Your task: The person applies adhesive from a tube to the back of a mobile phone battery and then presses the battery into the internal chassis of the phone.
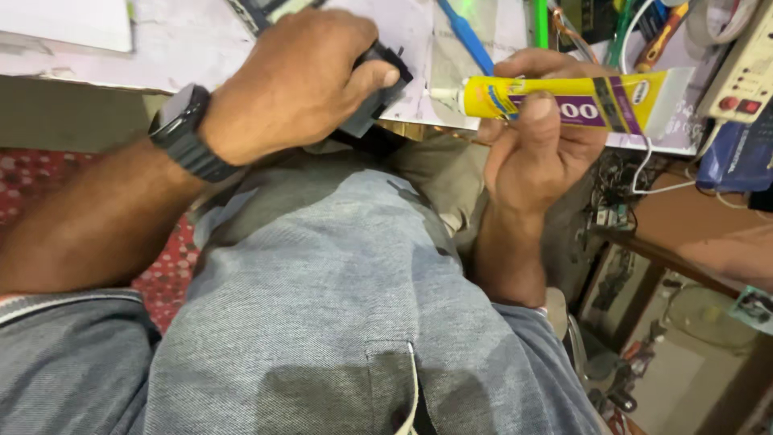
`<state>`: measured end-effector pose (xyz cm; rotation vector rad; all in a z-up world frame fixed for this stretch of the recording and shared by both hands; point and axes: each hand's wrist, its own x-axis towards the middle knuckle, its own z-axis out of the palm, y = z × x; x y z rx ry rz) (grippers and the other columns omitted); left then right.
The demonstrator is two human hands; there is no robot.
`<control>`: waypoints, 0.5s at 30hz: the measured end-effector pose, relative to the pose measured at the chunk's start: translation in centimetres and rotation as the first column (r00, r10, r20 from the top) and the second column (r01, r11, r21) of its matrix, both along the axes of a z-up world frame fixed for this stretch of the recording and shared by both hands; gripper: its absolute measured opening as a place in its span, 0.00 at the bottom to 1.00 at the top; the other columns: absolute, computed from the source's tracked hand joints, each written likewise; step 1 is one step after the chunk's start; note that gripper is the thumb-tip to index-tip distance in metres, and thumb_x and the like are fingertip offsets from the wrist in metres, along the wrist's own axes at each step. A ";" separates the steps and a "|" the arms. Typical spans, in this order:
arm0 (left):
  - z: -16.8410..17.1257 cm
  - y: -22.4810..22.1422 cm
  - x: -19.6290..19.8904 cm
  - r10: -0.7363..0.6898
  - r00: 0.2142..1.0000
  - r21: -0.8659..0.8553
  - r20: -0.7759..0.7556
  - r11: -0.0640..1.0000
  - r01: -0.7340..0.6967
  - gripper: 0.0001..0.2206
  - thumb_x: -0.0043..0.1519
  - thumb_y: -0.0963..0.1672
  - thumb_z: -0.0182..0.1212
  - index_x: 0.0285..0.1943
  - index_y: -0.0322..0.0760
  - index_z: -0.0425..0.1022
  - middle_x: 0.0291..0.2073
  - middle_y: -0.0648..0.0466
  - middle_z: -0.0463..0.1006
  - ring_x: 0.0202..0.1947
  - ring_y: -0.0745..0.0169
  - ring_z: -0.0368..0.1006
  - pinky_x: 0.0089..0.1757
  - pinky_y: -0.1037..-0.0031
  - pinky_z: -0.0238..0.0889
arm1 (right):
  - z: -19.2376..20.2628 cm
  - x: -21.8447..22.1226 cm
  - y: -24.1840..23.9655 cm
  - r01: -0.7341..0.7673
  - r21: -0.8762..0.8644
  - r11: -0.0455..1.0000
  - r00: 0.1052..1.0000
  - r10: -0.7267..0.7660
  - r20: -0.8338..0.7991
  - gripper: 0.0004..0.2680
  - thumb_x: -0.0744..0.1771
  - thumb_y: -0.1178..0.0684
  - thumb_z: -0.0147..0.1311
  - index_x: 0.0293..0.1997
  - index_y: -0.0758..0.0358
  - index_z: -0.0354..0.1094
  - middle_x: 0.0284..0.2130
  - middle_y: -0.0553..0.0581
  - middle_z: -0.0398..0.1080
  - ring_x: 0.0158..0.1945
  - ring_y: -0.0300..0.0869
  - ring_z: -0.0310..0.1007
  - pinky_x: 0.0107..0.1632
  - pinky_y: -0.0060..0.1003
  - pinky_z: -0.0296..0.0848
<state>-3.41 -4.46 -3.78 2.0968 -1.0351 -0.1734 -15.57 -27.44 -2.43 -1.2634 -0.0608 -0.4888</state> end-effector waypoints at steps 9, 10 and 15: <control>1.1 -2.9 0.4 0.029 0.918 0.196 0.396 0.974 -0.116 0.18 0.62 0.52 0.70 0.40 0.31 0.78 0.27 0.45 0.76 0.29 0.47 0.74 0.29 0.58 0.64 | -1.3 -0.2 0.4 0.054 0.014 0.998 0.996 -0.053 -0.071 0.09 0.72 0.58 0.59 0.53 0.70 0.61 0.44 0.71 0.70 0.28 0.47 0.69 0.27 0.34 0.70; 1.2 -2.6 0.2 0.056 0.906 0.126 0.419 0.985 -0.120 0.14 0.62 0.49 0.70 0.40 0.32 0.77 0.31 0.46 0.76 0.33 0.49 0.75 0.31 0.61 0.65 | -1.4 0.1 0.5 0.056 0.030 0.998 0.997 -0.054 -0.064 0.09 0.72 0.58 0.59 0.53 0.70 0.61 0.44 0.71 0.70 0.27 0.47 0.69 0.26 0.34 0.70; 2.1 -0.1 -3.0 0.134 0.960 -0.183 0.248 0.979 -0.089 0.11 0.62 0.40 0.67 0.51 0.32 0.73 0.45 0.47 0.75 0.40 0.48 0.74 0.38 0.61 0.66 | -0.4 -0.6 0.7 0.049 0.103 0.993 0.997 -0.043 -0.067 0.09 0.71 0.61 0.58 0.53 0.70 0.61 0.42 0.70 0.69 0.24 0.46 0.69 0.25 0.36 0.71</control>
